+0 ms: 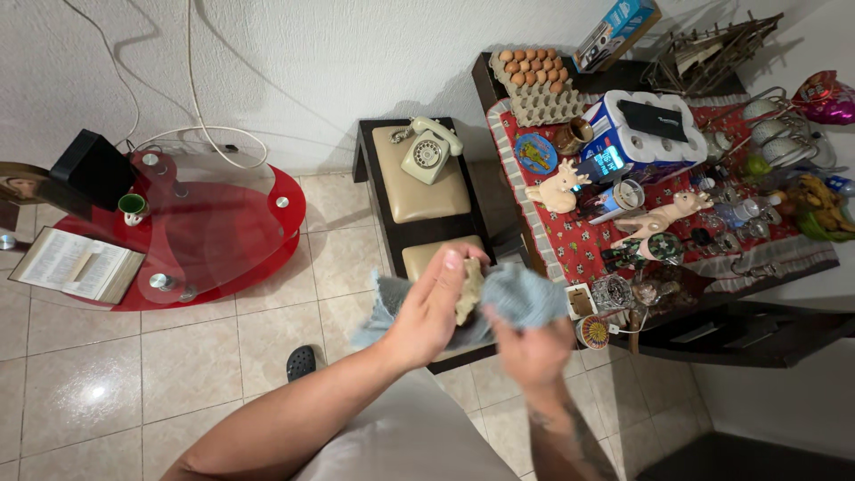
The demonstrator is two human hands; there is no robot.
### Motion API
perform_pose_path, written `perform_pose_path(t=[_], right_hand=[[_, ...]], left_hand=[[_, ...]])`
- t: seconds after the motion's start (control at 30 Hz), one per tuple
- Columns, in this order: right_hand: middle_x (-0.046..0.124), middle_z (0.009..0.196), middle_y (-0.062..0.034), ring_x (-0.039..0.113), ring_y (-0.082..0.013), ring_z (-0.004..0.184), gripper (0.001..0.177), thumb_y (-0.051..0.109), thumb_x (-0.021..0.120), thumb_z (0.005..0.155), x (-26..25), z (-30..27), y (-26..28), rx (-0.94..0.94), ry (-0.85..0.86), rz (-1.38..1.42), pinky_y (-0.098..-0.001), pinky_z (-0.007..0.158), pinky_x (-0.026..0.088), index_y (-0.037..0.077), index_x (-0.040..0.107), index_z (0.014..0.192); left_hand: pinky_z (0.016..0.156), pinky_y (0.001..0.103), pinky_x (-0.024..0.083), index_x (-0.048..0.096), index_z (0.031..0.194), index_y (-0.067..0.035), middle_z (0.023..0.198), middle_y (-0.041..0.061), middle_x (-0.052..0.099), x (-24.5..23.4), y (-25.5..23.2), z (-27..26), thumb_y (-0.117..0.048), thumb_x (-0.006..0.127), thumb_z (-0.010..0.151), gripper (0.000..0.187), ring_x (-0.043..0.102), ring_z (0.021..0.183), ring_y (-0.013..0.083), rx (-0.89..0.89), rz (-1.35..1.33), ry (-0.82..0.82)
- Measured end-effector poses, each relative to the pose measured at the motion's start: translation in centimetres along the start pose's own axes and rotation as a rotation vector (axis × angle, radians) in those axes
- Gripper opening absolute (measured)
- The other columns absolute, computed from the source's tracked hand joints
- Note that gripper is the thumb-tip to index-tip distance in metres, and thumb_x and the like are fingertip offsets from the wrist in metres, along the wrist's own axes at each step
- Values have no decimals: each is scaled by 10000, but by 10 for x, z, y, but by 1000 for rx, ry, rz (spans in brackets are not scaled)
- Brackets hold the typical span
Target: The person wipes a religious triptych, a small book, a green mug, a brown mug, and a decorative object with a cloth.
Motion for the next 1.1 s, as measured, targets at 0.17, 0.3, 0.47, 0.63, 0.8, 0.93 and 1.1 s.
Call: perform_pose_path(t=[0.17, 0.3, 0.47, 0.63, 0.8, 0.93, 1.1], right_hand=[[778, 1063, -117, 750, -295, 945, 223, 110, 812, 889, -20, 37, -22, 328, 38, 92, -414, 863, 576, 48, 749, 1094], [597, 1209, -272, 570, -491, 1177, 316, 134, 812, 765, -6, 41, 65, -298, 115, -28, -495, 996, 480, 21, 648, 1012], [717, 1241, -107, 712, -332, 1191, 236, -38, 728, 852, 14, 27, 36, -98, 208, 136, -417, 1009, 575, 22, 698, 1078], [583, 1127, -79, 611, -309, 1087, 363, -76, 749, 826, 8, 14, 58, -414, 173, 12, -401, 943, 513, 82, 748, 1153], [577, 1125, -61, 593, -263, 1067, 376, -52, 777, 805, -4, 21, 49, -373, 185, -16, -374, 892, 504, 116, 751, 1140], [537, 1134, -93, 566, -275, 1048, 396, -100, 693, 877, 3, 15, 49, -280, 147, 0, -362, 902, 498, 51, 721, 1241], [576, 1190, -148, 601, -237, 1021, 387, -79, 621, 923, 22, 2, 35, 10, 316, 221, -284, 845, 514, -13, 678, 1300]], left_hand=[[598, 288, 485, 555, 1156, -101, 1000, 39, 614, 0, -3, 4, -505, 278, 1072, 497, 627, 827, 136, -76, -285, 4], [685, 290, 499, 576, 1193, -110, 1039, 29, 623, 3, 16, 1, -564, 288, 1062, 553, 599, 864, 115, -214, -278, -49], [602, 280, 412, 612, 1198, -132, 915, 48, 587, 4, 29, -8, -631, 305, 1056, 604, 527, 745, 124, -363, -276, -100], [588, 285, 426, 605, 1150, -117, 858, 13, 559, 2, 25, -7, -597, 358, 1049, 549, 500, 720, 101, -303, -358, -115], [552, 274, 386, 590, 1114, -96, 886, 18, 555, 2, 28, 2, -591, 353, 1065, 551, 506, 728, 110, -266, -410, -103], [716, 269, 468, 614, 1138, -63, 965, 25, 583, -2, 28, 4, -574, 349, 1054, 582, 549, 854, 120, -234, -411, -188], [823, 304, 485, 566, 1194, -33, 1001, 64, 585, -12, 11, 12, -510, 325, 1096, 543, 553, 917, 150, -12, -409, -178]])
Point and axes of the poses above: each hand's wrist, its own z-axis towards the middle knuckle, its own x-axis out of the palm, y = z × x, the point moved 10 cm from there along z, towards the middle knuckle
